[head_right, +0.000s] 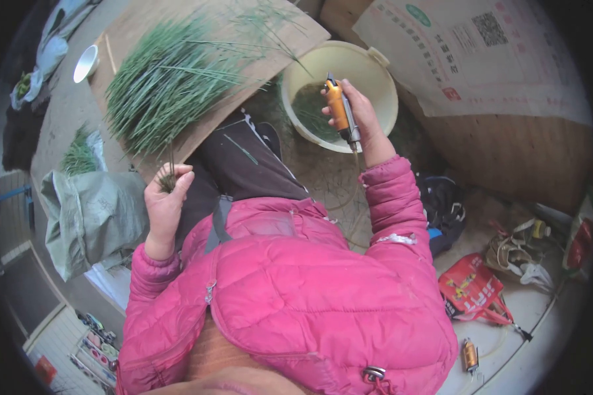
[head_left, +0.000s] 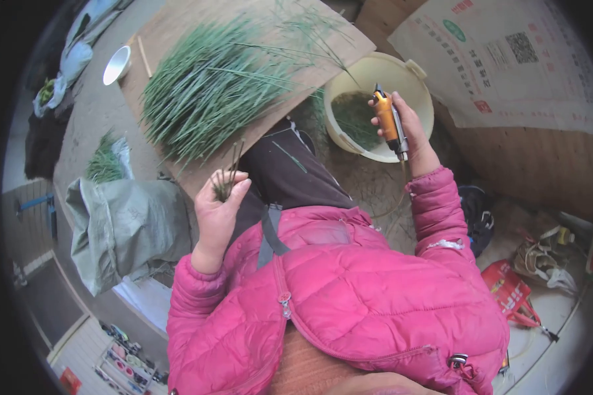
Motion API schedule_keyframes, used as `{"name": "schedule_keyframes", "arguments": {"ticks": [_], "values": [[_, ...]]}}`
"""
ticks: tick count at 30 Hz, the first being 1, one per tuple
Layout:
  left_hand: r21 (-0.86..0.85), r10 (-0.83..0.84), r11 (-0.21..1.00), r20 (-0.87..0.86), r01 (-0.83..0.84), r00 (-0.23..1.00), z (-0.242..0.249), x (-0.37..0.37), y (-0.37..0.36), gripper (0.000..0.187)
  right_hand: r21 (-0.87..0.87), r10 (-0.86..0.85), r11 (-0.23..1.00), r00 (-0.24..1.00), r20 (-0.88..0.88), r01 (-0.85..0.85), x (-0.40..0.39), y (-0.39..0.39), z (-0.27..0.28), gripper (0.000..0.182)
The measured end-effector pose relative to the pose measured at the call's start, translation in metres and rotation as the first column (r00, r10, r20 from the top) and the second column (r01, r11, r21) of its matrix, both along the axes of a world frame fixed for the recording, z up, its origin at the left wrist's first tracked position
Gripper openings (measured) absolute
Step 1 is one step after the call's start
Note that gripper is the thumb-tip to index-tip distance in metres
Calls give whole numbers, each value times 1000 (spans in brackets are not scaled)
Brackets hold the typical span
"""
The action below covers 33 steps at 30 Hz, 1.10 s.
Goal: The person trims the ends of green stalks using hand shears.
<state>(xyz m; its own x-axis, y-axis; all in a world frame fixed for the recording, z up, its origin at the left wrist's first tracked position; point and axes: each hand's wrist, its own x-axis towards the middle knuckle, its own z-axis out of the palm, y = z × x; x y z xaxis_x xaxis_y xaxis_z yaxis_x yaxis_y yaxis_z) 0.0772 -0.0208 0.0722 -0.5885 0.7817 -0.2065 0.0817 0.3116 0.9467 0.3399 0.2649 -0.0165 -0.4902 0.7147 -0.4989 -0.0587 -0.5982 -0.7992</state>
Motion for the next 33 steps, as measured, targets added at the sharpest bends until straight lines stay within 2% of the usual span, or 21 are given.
{"name": "schedule_keyframes", "arguments": {"ticks": [3, 5, 6, 8, 9, 11, 12, 14, 15, 17, 20, 21, 24, 26, 27, 29, 30, 32, 33], "values": [[-66, -8, 998, -4, 8, 1000, -3, 1, -5, 5, -166, -20, 985, 991, 129, 42, 30, 22, -29, 51], [-93, 18, 995, 1, -18, 1000, -5, 3, -9, 3, -133, 113, 989, 909, 401, -65, 40, 34, -44, 55], [-103, 24, 994, 2, -23, 1000, -6, 4, -10, 2, -134, 144, 987, 874, 464, -92, 41, 40, -53, 56], [-178, 65, 982, 11, -62, 998, -4, 6, -12, 3, -90, 350, 923, 719, 600, -374, 38, 47, -76, 36], [-201, 74, 977, 10, -70, 997, -3, 6, -13, 3, -90, 393, 894, 671, 629, -440, 33, 50, -87, 31], [-272, 98, 958, 0, -95, 995, -1, 7, -14, 3, -210, 591, 671, 342, 731, -711, 19, 57, -107, 50], [-291, 109, 951, -5, -106, 994, 0, 8, -13, 3, -245, 622, 597, 248, 743, -764, 8, 60, -117, 55], [-337, 135, 933, 1, -127, 991, 2, 9, -11, 3, -379, 682, 337, -54, 729, -862, -16, 61, -138, 63], [-352, 146, 926, 0, -136, 989, 2, 9, -11, 3, -411, 685, 263, -132, 717, -873, -27, 60, -151, 65], [-408, 126, 907, 14, -109, 992, 4, 9, -11, 3, -436, 586, 155, -272, 763, -887, -42, 57, -177, 58], [-411, 126, 907, 45, -97, 991, 6, 15, -6, 4, -466, 471, 54, -389, 792, -883, -60, 57, -215, 63], [-411, 130, 906, 46, -100, 990, 7, 16, -7, 4, -467, 450, 33, -404, 796, -884, -63, 56, -228, 64], [-373, 130, 922, 39, -107, 991, 4, 18, -5, 4, -462, 489, 94, -364, 793, -882, -66, 66, -246, 62], [-346, 127, 932, 45, -104, 991, 2, 19, -3, 5, -469, 512, 137, -343, 788, -873, -69, 63, -244, 60], [-333, 119, 937, 35, -101, 992, 1, 19, -2, 5, -467, 538, 160, -319, 780, -870, -70, 63, -221, 54], [-288, 49, 956, -13, -50, 999, -1, 17, -1, 5, -371, 540, 290, -170, 825, -882, -61, 64, -198, 31], [-273, 35, 961, -16, -38, 999, -2, 17, 0, 4, -353, 533, 320, -141, 834, -879, -54, 65, -189, 27], [-233, -2, 973, -6, 0, 1000, 0, 18, 5, 3, -166, 486, 510, 124, 865, -844, -32, 71, -156, 36], [-214, -15, 977, 7, 16, 1000, 1, 20, 8, 3, -122, 457, 558, 181, 871, -821, -19, 71, -132, 39]]}}
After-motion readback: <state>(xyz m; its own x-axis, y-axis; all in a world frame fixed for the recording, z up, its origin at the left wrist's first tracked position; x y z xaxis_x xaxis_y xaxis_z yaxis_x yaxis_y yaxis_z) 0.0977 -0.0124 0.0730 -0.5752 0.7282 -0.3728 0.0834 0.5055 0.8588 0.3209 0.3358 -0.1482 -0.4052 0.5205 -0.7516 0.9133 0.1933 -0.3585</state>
